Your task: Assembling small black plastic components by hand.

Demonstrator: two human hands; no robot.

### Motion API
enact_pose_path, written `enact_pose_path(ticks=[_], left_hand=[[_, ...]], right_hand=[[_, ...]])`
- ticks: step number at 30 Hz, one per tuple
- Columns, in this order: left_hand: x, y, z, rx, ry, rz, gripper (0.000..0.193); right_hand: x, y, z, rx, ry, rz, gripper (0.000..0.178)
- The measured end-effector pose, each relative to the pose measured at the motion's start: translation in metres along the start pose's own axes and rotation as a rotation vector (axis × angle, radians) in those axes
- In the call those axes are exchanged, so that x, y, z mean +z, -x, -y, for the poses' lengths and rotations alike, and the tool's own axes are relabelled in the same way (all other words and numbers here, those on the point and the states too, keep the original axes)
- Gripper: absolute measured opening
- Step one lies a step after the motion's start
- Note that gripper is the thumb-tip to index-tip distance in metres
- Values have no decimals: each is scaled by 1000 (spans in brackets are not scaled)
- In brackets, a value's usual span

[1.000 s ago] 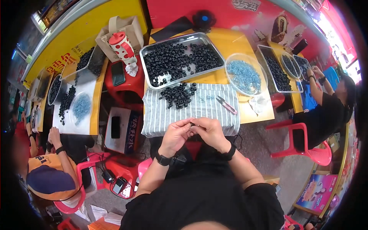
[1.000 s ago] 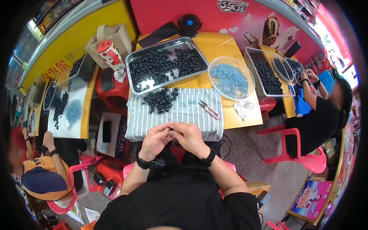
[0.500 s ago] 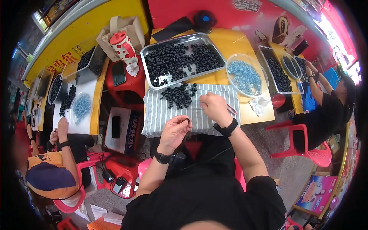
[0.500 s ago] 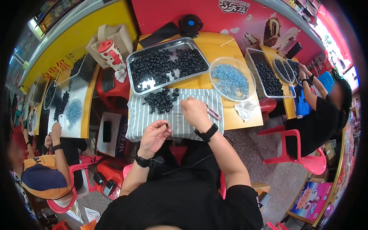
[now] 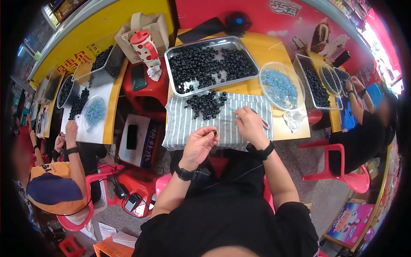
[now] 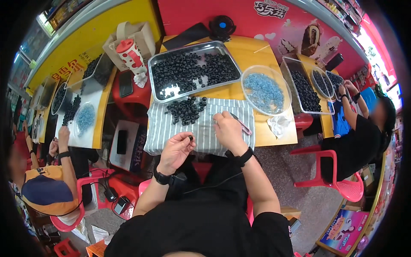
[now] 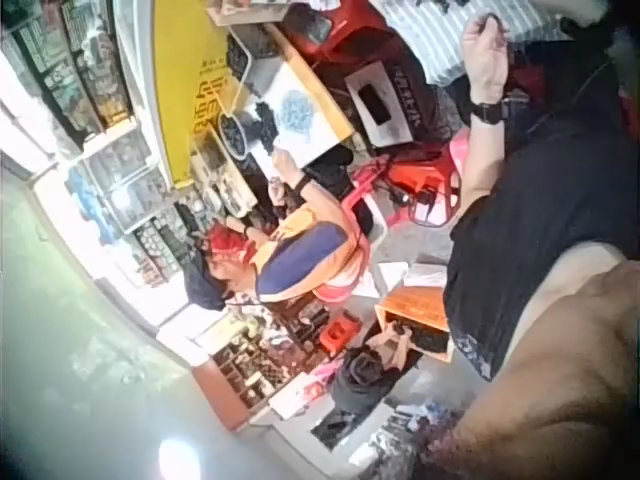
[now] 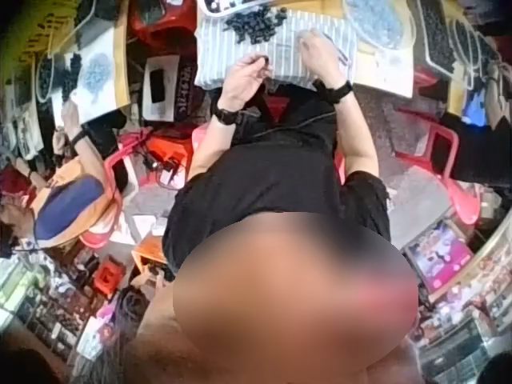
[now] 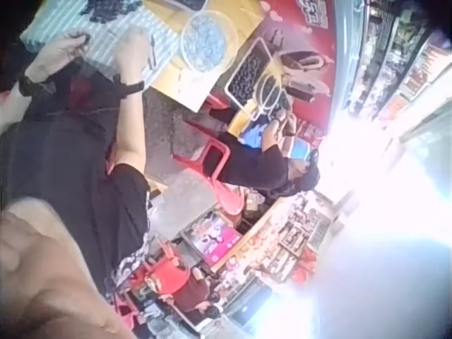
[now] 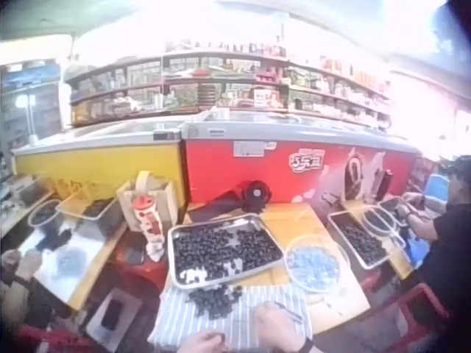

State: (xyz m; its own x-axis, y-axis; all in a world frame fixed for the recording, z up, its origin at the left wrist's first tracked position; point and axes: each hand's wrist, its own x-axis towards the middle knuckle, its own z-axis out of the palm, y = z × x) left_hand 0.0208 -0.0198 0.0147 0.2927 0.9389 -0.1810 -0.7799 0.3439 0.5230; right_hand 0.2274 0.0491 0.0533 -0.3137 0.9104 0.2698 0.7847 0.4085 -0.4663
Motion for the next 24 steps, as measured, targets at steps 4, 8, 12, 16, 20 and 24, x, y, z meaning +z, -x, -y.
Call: enact_pose_path(ticks=[4, 8, 12, 16, 20, 24], left_hand=[[4, -1, -2, 8, -11, -4, 20], [2, 0, -2, 6, -18, -12, 20], [-2, 0, 0, 1, -21, 8, 19], [-2, 0, 0, 2, -39, 0, 19], [-2, 0, 0, 8, -45, 15, 19], [-1, 1, 0, 8, -42, 11, 19]], right_hand=[[1, -4, -1, -34, -23, 0, 10], [8, -14, 5, -75, 126, 80, 7], [4, -15, 10, -144, 156, 114, 13], [4, -11, 1, -63, 17, 85, 10], [4, -6, -2, -35, -10, 28, 12], [3, -4, 2, -110, 87, 33, 5]])
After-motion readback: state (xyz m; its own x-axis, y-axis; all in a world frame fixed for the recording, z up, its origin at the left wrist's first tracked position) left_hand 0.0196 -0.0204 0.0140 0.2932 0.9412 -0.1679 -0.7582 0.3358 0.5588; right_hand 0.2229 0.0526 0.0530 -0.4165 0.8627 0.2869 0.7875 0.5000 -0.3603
